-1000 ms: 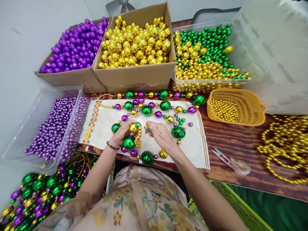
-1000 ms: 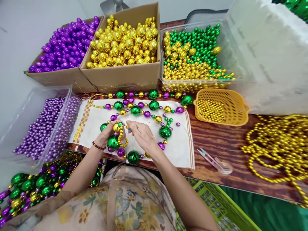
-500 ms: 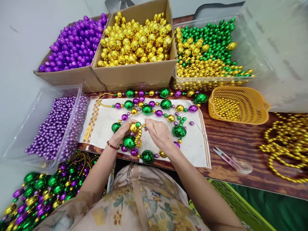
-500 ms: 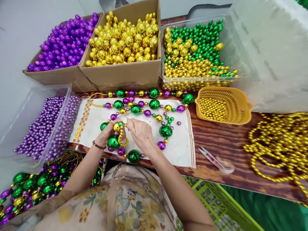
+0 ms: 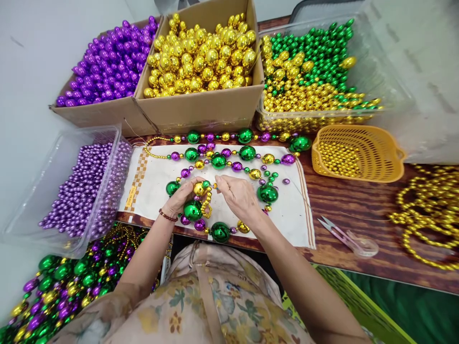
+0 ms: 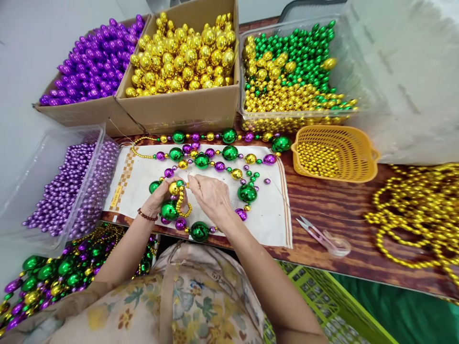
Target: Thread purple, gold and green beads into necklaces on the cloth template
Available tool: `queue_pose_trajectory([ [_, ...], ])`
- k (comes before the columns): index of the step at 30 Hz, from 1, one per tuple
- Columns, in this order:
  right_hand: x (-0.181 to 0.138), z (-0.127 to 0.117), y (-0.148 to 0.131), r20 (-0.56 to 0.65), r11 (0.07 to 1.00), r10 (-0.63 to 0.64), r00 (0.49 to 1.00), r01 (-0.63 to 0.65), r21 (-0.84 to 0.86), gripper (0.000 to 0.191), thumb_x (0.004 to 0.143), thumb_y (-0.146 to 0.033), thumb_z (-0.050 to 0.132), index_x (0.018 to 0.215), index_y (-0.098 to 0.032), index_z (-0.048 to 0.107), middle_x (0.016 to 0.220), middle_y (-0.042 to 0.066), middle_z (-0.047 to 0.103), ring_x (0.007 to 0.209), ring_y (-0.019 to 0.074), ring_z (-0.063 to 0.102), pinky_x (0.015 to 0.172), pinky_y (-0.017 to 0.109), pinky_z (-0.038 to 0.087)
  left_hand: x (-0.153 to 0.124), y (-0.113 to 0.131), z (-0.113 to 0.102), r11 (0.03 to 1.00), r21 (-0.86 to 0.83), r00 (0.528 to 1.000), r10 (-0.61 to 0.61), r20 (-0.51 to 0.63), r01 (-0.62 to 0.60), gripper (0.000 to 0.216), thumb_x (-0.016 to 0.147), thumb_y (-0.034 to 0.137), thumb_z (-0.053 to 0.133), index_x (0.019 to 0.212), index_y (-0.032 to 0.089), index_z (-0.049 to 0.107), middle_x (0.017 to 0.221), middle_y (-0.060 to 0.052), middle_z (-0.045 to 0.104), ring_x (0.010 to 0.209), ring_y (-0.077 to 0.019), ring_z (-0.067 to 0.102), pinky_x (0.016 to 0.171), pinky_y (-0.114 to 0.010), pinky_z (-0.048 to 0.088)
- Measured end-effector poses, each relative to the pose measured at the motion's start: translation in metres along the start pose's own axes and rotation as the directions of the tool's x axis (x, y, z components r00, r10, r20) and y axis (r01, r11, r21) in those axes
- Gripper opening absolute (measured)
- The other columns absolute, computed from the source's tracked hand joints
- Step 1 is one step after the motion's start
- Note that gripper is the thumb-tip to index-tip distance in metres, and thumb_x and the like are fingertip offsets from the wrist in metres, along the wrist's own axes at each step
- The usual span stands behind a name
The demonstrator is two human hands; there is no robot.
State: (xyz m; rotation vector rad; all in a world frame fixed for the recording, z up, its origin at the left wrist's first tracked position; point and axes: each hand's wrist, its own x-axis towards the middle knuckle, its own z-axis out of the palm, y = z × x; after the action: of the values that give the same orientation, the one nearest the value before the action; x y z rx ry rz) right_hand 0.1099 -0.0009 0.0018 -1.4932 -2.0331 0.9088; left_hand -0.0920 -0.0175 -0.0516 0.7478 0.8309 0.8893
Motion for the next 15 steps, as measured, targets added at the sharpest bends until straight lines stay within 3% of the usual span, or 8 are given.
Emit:
queue_pose_trajectory([
  [9,0.0019,-0.0031,-0.0013,0.03,0.999,0.007,1.0,-0.005,-0.039,0.053,0.102,-0.047,0.029,0.07,-0.02,0.062,0.071,0.005,0.069,0.066,0.0181,0.059,0.06,0.029,0.028,-0.0003,-0.0015,-0.0028,1.0,0.009,1.0,0.01,0.016,-0.01,0.06,0.076,0.065,0.072,0.112,0.018,0.064,0.084,-0.006,0.066,0.067,-0.018,0.061,0.061,-0.031,0.051],
  [15,0.0027,-0.0055,-0.0005,0.002,0.995,-0.059,0.998,0.059,-0.077,0.053,0.103,-0.046,0.029,0.069,-0.02,0.06,0.073,0.004,0.069,0.067,0.0176,0.059,0.06,0.029,0.027,-0.0009,-0.0006,-0.002,1.0,0.011,1.0,-0.015,0.005,0.015,0.063,0.074,0.066,0.074,0.112,0.018,0.063,0.084,-0.005,0.066,0.067,-0.0189,0.061,0.061,-0.033,0.052],
])
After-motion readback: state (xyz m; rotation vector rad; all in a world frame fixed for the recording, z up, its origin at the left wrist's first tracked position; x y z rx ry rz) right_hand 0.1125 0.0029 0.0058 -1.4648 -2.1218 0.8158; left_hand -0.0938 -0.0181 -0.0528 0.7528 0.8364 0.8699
